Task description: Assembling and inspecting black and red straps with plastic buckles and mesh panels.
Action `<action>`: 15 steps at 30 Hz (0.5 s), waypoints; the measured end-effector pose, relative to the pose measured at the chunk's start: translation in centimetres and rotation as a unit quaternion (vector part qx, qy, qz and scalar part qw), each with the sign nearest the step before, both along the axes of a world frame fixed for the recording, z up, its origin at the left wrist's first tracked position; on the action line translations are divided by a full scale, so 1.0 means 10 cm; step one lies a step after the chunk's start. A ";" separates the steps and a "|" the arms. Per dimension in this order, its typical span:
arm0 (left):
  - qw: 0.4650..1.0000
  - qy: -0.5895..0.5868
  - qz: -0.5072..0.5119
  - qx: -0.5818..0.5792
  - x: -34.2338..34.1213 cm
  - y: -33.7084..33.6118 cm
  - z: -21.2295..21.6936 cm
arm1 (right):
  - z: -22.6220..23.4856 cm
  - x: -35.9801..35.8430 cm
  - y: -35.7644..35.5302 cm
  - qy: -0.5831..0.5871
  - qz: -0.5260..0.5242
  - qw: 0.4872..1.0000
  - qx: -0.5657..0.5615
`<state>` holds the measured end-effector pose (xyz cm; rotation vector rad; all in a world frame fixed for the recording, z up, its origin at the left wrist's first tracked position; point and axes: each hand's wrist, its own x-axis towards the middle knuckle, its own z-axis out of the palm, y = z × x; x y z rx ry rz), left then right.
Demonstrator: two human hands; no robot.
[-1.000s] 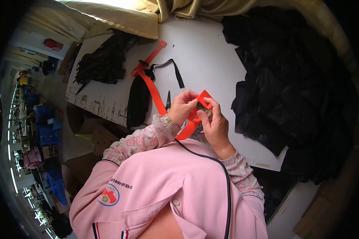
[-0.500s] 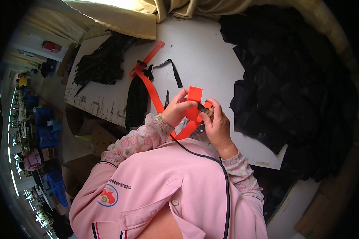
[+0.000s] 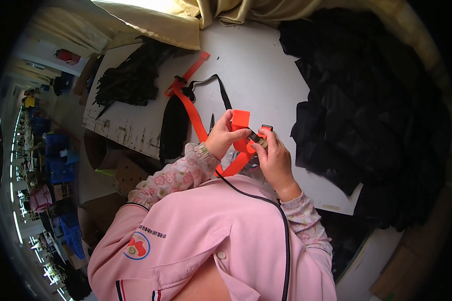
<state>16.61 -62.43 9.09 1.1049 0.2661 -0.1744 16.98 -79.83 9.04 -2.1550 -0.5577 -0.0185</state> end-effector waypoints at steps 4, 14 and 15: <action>0.999 -0.041 -0.012 0.012 -0.01 0.01 -0.08 | -0.07 0.01 -0.06 0.139 0.021 0.990 0.003; 0.998 0.037 -0.041 -0.031 0.00 0.04 -0.02 | -0.03 -0.01 -0.11 0.015 0.040 0.991 0.124; 0.998 0.034 -0.042 -0.017 0.01 0.03 -0.05 | -0.01 -0.01 -0.12 0.015 0.040 0.991 0.124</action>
